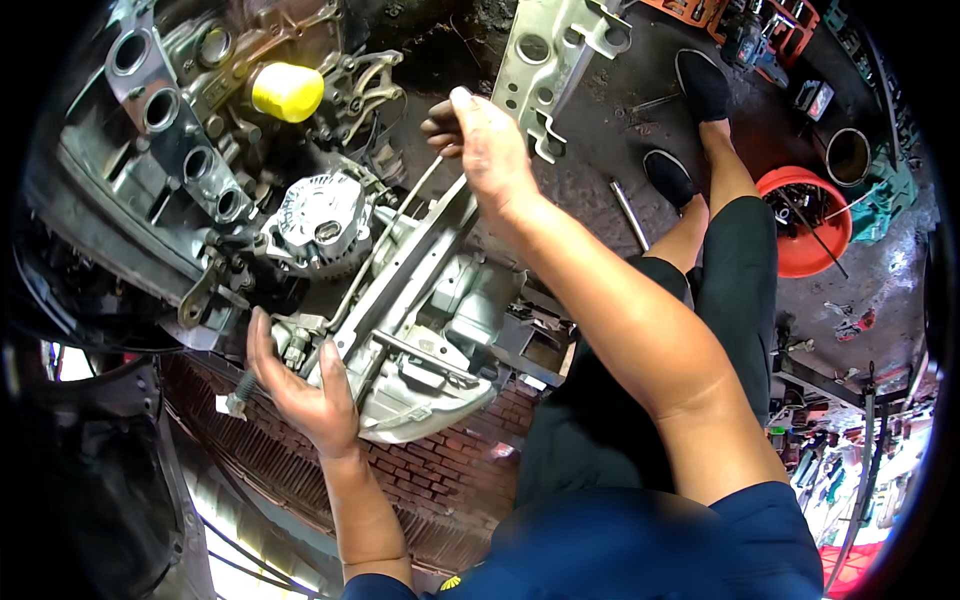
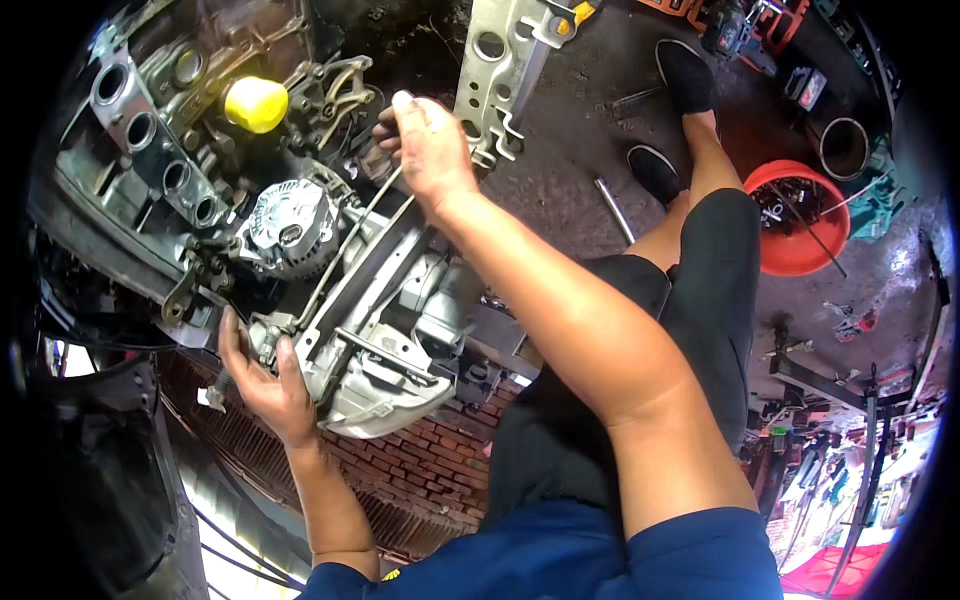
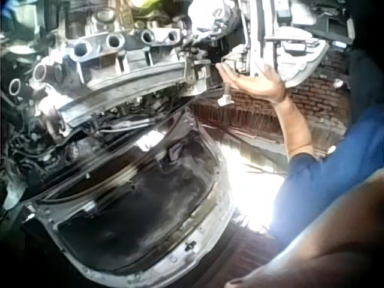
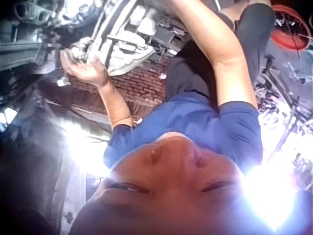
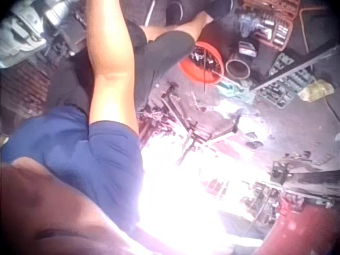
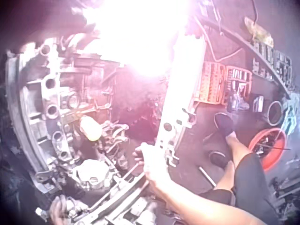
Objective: The person works under the hood of a car, using a yellow funnel to pour fluid into the engine and then using a cordless impact wrench to tighten bolts on the engine block. The person also handles a white cloth and various engine components during the process.
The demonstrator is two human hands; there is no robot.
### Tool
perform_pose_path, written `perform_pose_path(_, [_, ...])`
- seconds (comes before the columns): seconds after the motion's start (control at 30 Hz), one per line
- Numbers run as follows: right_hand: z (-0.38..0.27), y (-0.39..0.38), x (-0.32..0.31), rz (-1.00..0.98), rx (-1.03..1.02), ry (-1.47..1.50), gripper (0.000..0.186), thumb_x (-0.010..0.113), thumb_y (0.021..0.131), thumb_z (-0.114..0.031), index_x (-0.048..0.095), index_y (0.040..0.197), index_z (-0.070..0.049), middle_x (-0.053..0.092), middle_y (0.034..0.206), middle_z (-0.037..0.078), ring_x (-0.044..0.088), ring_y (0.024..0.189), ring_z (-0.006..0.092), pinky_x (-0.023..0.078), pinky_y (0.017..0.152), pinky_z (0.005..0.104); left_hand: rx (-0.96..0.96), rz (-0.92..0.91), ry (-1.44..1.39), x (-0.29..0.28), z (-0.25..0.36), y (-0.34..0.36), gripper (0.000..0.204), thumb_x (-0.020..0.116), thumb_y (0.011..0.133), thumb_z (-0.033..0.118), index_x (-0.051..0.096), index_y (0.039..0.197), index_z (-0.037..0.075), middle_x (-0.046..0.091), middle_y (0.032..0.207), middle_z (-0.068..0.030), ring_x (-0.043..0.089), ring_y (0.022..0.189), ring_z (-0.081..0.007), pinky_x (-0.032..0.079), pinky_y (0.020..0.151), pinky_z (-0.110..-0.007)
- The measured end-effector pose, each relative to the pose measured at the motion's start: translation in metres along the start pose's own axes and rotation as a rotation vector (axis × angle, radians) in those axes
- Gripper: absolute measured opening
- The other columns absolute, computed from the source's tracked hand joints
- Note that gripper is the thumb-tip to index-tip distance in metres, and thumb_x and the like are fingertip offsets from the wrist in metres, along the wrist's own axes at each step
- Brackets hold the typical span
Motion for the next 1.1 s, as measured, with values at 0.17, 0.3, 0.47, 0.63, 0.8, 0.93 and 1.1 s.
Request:
perform_pose_path(0.17, [0.02,-0.006,0.056,0.017,-0.099,-0.245,0.052,0.057,0.107,-0.047,0.069,0.11,0.003,0.074,0.097,0.018,0.071,0.09,0.0319,0.055,0.086,0.0421,-0.225,-0.21,0.48,0.039,-0.033,0.044,0.094,0.09,0.085,0.032,0.04,0.156,-0.005,0.05,0.153,-0.0329,0.05,0.143,-0.0467,0.039,0.122,-0.051])
perform_pose_path(0.3, [0.038,-0.034,0.1,-0.041,-0.228,-0.219,0.044,0.063,0.101,-0.042,0.07,0.113,0.001,0.07,0.114,0.023,0.064,0.114,0.0396,0.049,0.103,0.0465,-0.343,-0.169,0.309,0.051,-0.034,0.057,0.097,0.091,0.081,0.019,0.033,0.154,-0.004,0.056,0.144,-0.0377,0.056,0.135,-0.0496,0.045,0.115,-0.051])
perform_pose_path(0.47, [0.048,-0.036,0.124,0.003,-0.285,-0.269,0.039,0.067,0.097,-0.038,0.072,0.105,0.0,0.072,0.104,0.021,0.066,0.106,0.0413,0.049,0.099,0.0473,-0.402,-0.094,0.213,0.052,-0.061,0.057,0.116,0.086,0.079,0.004,0.01,0.166,-0.001,0.045,0.155,-0.0426,0.051,0.146,-0.0432,0.039,0.123,-0.044])
perform_pose_path(0.63, [0.053,-0.015,0.126,0.022,-0.114,-0.191,0.048,0.061,0.103,-0.047,0.071,0.098,0.0,0.069,0.089,0.025,0.068,0.088,0.0463,0.052,0.077,0.0474,-0.413,-0.161,0.201,0.054,-0.059,0.066,0.117,0.091,0.075,0.003,0.016,0.164,-0.01,0.039,0.159,-0.0422,0.045,0.151,-0.0424,0.032,0.128,-0.044])
perform_pose_path(0.8, [0.055,-0.015,0.125,0.004,-0.174,-0.18,0.047,0.063,0.104,-0.043,0.071,0.091,0.002,0.067,0.079,0.022,0.068,0.074,0.0372,0.052,0.071,0.0426,-0.434,-0.151,0.193,0.053,-0.055,0.066,0.112,0.09,0.073,-0.004,0.021,0.161,-0.013,0.05,0.151,-0.039,0.055,0.141,-0.0389,0.038,0.124,-0.042])
perform_pose_path(0.93, [0.053,-0.015,0.13,0.023,-0.184,-0.147,0.045,0.062,0.104,-0.04,0.071,0.09,0.002,0.07,0.077,0.021,0.07,0.072,0.031,0.052,0.07,0.0406,-0.467,-0.097,0.04,0.052,-0.045,0.07,0.126,0.089,0.072,-0.007,0.009,0.17,0.003,0.051,0.147,-0.0401,0.057,0.137,-0.0382,0.042,0.121,-0.041])
perform_pose_path(1.1, [0.051,-0.012,0.122,-0.054,-0.162,-0.172,0.048,0.057,0.108,-0.038,0.074,0.093,0.004,0.077,0.086,0.013,0.07,0.081,0.0185,0.054,0.079,0.0328,-0.454,-0.088,0.094,0.056,-0.033,0.073,0.134,0.088,0.071,-0.012,0.0,0.171,0.004,0.058,0.145,-0.0324,0.06,0.134,-0.0365,0.043,0.119,-0.041])
Point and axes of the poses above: each hand's wrist, its own y-axis towards the middle knuckle, its own x-axis out of the palm, z = x × y, the point moved 2 cm from there along y, towards the middle knuckle
